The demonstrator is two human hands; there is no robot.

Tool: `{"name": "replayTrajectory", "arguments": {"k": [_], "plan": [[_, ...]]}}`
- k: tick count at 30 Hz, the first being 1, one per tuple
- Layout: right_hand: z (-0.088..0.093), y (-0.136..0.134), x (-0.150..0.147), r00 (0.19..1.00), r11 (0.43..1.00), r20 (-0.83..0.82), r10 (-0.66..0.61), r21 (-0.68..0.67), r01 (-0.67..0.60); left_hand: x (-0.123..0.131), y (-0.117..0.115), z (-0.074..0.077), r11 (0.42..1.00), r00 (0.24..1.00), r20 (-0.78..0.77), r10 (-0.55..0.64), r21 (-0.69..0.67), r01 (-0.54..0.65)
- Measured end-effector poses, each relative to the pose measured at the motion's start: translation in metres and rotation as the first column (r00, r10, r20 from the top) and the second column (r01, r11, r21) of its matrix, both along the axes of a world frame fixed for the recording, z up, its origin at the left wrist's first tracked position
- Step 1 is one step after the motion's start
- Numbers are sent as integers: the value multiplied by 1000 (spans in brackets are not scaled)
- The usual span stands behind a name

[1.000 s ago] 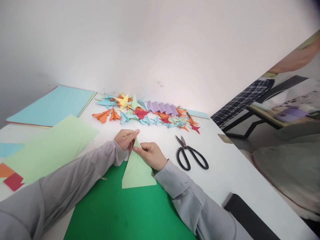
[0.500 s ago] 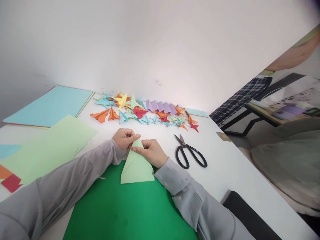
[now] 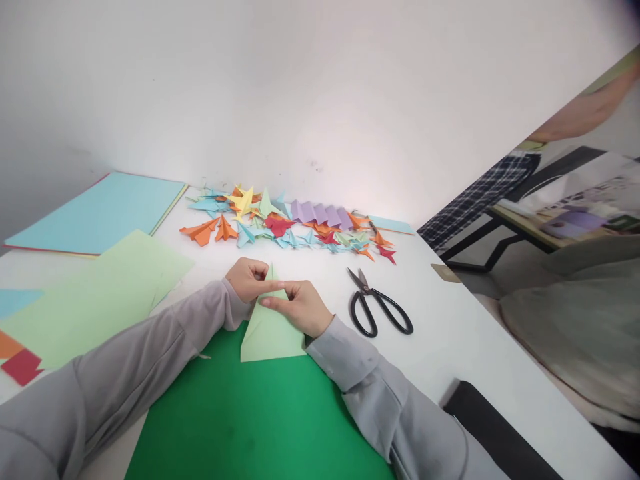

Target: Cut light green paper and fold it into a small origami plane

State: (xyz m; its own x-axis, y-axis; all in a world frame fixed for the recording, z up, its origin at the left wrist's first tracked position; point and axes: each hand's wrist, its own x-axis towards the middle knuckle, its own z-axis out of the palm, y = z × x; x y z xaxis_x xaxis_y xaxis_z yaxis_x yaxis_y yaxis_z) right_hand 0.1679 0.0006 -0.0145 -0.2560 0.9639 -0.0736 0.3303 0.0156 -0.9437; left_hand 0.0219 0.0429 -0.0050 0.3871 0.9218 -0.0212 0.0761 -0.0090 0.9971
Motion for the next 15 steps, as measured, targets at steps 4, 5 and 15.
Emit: {"name": "replayTrajectory", "arguments": {"k": [4,5,15], "plan": [[1,-1,-1,1000,1000,28,-6,0,6,-1,1,-1,1000,999,-37,5,-24,-6],[2,-2,-1,1000,1000,22,0,-13,0,-2,1,-1,999,999,-38,17,-34,-18],[0,0,1,995,999,-96,-10,-47,6,0,0,5,996,998,-24,54,-70,-56]]}}
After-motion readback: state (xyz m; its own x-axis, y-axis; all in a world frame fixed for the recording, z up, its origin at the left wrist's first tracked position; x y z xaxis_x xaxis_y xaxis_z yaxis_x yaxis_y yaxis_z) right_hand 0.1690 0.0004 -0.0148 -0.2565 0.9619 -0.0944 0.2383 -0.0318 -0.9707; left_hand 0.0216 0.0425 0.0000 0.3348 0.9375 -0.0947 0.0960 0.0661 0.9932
